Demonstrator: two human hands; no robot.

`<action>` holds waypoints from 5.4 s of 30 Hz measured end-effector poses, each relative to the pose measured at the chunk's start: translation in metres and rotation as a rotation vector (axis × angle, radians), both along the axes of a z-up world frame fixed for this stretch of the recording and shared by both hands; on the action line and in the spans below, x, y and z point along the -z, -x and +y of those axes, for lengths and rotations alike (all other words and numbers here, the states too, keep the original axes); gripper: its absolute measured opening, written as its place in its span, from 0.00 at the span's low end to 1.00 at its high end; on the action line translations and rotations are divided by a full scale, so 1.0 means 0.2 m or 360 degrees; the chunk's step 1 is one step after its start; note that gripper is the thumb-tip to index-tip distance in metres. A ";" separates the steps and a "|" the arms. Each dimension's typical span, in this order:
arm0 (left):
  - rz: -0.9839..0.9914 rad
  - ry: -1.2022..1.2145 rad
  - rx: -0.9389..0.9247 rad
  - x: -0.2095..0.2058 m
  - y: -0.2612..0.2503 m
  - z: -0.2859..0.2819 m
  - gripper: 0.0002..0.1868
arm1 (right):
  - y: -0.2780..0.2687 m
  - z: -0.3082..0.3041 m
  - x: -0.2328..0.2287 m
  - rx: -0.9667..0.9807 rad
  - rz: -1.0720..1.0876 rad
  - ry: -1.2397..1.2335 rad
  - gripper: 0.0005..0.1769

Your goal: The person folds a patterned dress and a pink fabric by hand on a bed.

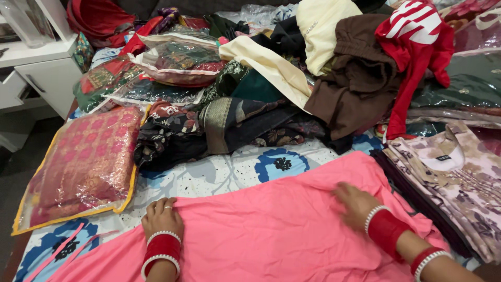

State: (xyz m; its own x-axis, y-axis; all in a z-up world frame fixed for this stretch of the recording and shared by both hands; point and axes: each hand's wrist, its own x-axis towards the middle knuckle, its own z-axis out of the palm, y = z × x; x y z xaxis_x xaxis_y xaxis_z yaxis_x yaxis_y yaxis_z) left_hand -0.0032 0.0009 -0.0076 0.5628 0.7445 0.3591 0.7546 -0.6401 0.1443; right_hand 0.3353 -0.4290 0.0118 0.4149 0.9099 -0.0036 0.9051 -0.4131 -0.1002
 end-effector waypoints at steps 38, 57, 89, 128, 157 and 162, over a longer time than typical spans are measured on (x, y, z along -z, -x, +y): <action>0.0021 -0.0008 0.0010 0.07 -0.02 0.04 0.28 | 0.29 0.82 0.43 0.0111 0.0014 -0.0148 0.50; 0.0621 0.0196 0.0501 0.08 -0.15 -0.69 0.38 | -0.59 0.00 0.42 0.1043 -0.0645 -0.0266 0.41; 0.0023 0.0373 0.1911 -0.13 -0.09 -1.63 0.29 | 0.60 -0.38 -0.04 -0.0261 0.0083 -0.1079 0.06; -0.0622 0.1106 0.0267 0.18 0.03 -0.90 0.21 | 1.13 0.77 0.33 -0.0016 -0.0136 -0.0557 0.34; 0.0602 0.0554 0.0227 -0.08 0.24 -0.73 0.42 | 0.91 1.00 0.42 -0.0110 0.0229 -0.0083 0.44; 0.0576 0.0623 0.0115 -0.27 0.22 -0.68 0.45 | -0.09 0.03 0.33 0.0729 -0.0431 -0.0098 0.49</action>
